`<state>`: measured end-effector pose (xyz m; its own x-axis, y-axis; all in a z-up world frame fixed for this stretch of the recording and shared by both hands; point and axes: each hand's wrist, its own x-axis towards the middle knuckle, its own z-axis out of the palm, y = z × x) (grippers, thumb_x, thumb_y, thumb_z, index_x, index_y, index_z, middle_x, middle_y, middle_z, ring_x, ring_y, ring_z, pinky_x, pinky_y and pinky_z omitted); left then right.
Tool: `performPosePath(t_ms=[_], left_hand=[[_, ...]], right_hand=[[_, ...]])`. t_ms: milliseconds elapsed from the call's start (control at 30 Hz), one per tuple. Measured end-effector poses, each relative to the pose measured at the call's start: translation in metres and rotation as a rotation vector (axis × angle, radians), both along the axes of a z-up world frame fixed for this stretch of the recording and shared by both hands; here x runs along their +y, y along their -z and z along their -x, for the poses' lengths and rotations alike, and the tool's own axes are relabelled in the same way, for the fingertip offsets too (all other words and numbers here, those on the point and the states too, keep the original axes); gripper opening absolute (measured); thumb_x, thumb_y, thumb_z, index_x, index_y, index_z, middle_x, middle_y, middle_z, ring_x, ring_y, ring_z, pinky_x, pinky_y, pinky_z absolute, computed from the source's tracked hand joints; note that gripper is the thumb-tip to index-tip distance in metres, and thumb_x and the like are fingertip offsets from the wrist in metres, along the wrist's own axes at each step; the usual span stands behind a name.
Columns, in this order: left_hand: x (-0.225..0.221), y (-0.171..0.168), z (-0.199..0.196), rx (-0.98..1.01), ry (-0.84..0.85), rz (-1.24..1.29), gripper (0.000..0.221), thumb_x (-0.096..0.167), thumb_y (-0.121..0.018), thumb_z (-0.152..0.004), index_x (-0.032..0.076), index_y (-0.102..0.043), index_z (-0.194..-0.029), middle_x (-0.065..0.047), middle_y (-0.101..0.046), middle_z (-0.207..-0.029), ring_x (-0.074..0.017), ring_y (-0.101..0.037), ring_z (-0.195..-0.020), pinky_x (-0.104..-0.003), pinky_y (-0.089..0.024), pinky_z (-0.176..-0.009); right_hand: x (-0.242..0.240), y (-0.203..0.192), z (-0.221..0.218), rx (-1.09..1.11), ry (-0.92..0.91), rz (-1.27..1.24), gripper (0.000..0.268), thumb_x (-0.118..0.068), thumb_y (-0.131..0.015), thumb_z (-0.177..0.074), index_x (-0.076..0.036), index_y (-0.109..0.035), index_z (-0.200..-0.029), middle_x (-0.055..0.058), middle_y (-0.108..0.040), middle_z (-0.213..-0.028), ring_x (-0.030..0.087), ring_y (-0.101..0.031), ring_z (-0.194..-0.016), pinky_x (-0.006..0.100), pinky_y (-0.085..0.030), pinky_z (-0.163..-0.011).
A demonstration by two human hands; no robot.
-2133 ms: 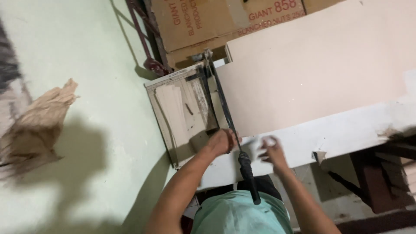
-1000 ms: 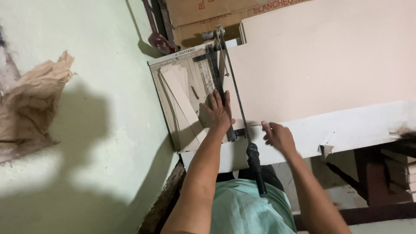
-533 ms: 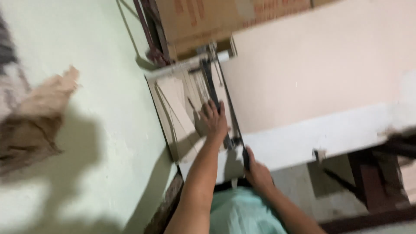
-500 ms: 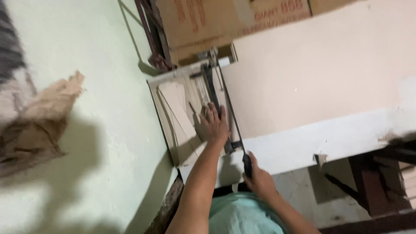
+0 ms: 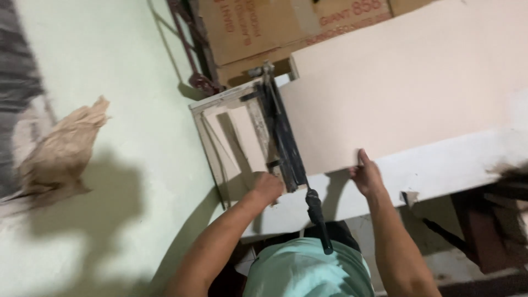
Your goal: Cutting sheets of cardboard using a manual paper cutter
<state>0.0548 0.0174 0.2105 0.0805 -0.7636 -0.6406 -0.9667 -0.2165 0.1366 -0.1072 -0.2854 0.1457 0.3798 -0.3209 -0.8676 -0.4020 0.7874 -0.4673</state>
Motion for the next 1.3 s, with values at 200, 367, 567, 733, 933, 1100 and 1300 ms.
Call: performPosePath(t_ms=[200,367,567,733,933,1100,1300], left_hand=[[0.028,-0.068,-0.061,0.007,-0.670,-0.318,0.055,0.031,-0.059,-0.098,0.024,-0.047,-0.152,-0.009,-0.034,-0.165,-0.0379,-0.044,-0.142,-0.061,-0.052,-0.094],[0.019,-0.060,-0.060,-0.074,-1.685,0.121,0.112,0.048,-0.067,-0.084,0.019,0.005,-0.164,-0.032,-0.007,-0.163,-0.0535,-0.026,-0.145,-0.071,-0.033,-0.106],[0.034,-0.022,-0.067,-0.180,-1.760,0.168,0.086,0.019,-0.060,-0.099,0.017,-0.004,-0.165,-0.026,-0.031,-0.157,-0.0437,-0.044,-0.138,-0.059,-0.047,-0.103],[-0.020,-0.111,-0.068,-0.176,-1.446,0.268,0.090,0.029,-0.069,-0.096,0.017,-0.011,-0.164,-0.028,-0.016,-0.162,-0.0527,-0.024,-0.147,-0.073,-0.025,-0.113],[-0.073,-0.020,-0.052,0.119,-1.069,0.065,0.112,0.042,-0.080,-0.084,0.030,-0.004,-0.165,-0.027,0.003,-0.167,-0.0548,0.005,-0.152,-0.078,0.000,-0.112],[-0.081,-0.004,-0.049,-0.012,-0.964,-0.187,0.121,0.040,-0.083,-0.081,0.022,0.002,-0.165,-0.027,0.010,-0.167,-0.0545,0.006,-0.152,-0.083,-0.007,-0.108],[-0.090,-0.015,-0.058,-0.047,-0.911,-0.267,0.114,0.047,-0.077,-0.085,0.020,0.000,-0.164,-0.024,0.017,-0.167,-0.0527,0.008,-0.152,-0.084,-0.008,-0.108]], right_hand=[[0.022,-0.027,0.047,0.260,-0.295,0.365,0.098,-0.058,-0.072,-0.099,0.025,-0.038,-0.139,0.039,-0.059,-0.102,0.047,-0.067,-0.091,0.064,-0.052,-0.077],[0.048,-0.041,0.040,0.023,-0.148,0.175,0.035,-0.023,-0.072,-0.103,0.011,-0.063,-0.101,0.032,-0.071,-0.093,0.034,-0.075,-0.078,0.049,-0.061,-0.083],[0.043,-0.024,0.006,-0.046,-0.138,0.216,0.030,-0.021,-0.069,-0.104,0.007,-0.061,-0.108,0.024,-0.070,-0.094,0.033,-0.075,-0.083,0.048,-0.064,-0.083],[0.037,-0.041,-0.014,0.017,-0.268,0.240,0.045,-0.027,-0.068,-0.106,0.016,-0.061,-0.118,0.034,-0.066,-0.111,0.040,-0.072,-0.099,0.055,-0.059,-0.091],[0.030,-0.047,-0.023,0.099,-0.441,0.277,0.063,-0.045,-0.069,-0.105,0.015,-0.062,-0.123,0.031,-0.068,-0.109,0.042,-0.071,-0.102,0.058,-0.058,-0.091],[0.047,-0.101,-0.044,0.319,-1.007,0.525,0.052,-0.043,-0.061,-0.102,0.000,-0.079,-0.080,0.019,-0.073,-0.064,0.029,-0.076,-0.060,0.036,-0.064,-0.057],[0.140,-0.257,-0.036,0.334,-1.482,0.698,0.086,-0.049,-0.055,-0.092,-0.034,-0.011,-0.164,0.020,-0.078,-0.104,0.045,-0.075,-0.101,0.058,-0.057,-0.097]])
